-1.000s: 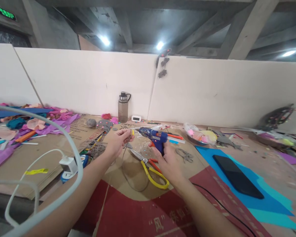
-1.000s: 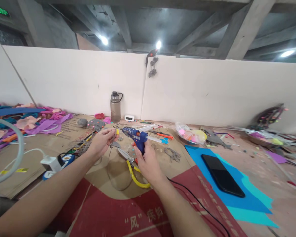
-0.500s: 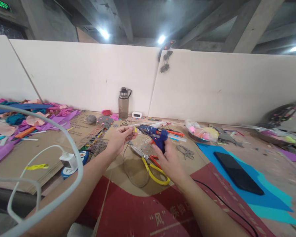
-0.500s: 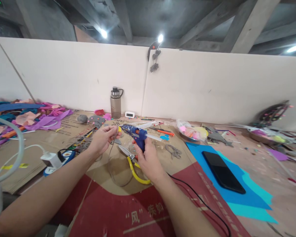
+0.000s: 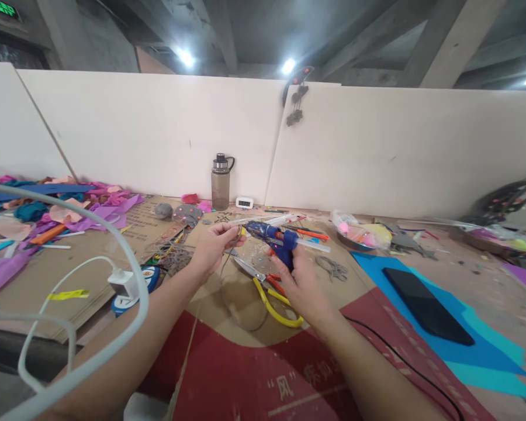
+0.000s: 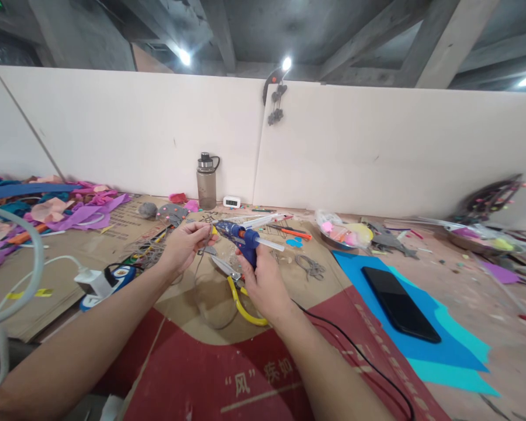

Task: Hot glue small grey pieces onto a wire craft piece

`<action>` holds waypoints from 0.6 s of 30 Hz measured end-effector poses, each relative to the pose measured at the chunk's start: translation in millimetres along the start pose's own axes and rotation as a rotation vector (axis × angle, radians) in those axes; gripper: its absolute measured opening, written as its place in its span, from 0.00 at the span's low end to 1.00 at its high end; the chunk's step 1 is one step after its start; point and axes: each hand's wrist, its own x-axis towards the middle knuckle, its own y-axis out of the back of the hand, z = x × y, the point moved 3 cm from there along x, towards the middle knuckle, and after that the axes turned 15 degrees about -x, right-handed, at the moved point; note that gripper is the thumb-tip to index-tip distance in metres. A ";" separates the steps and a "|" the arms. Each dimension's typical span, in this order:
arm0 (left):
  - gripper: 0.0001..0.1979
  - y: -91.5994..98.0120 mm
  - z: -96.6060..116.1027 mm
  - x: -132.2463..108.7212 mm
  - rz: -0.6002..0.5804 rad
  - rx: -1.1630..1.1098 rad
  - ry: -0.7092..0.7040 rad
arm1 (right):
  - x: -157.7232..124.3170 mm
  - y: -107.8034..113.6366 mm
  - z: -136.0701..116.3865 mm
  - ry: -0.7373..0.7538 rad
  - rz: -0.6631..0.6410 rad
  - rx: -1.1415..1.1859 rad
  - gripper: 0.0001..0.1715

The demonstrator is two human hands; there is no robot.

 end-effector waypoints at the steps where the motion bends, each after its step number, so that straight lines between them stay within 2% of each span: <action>1: 0.15 0.2 0.1 0.1 0.002 0.000 -0.004 | -0.1 0.2 -0.1 -0.002 0.004 -0.003 0.15; 10: 0.14 1.9 1.3 0.7 0.032 -0.019 -0.050 | -0.4 2.7 -3.6 0.013 0.018 -0.009 0.13; 18: 0.15 0.0 0.7 0.1 0.018 0.007 -0.023 | -0.5 2.5 -4.0 0.018 0.027 -0.024 0.13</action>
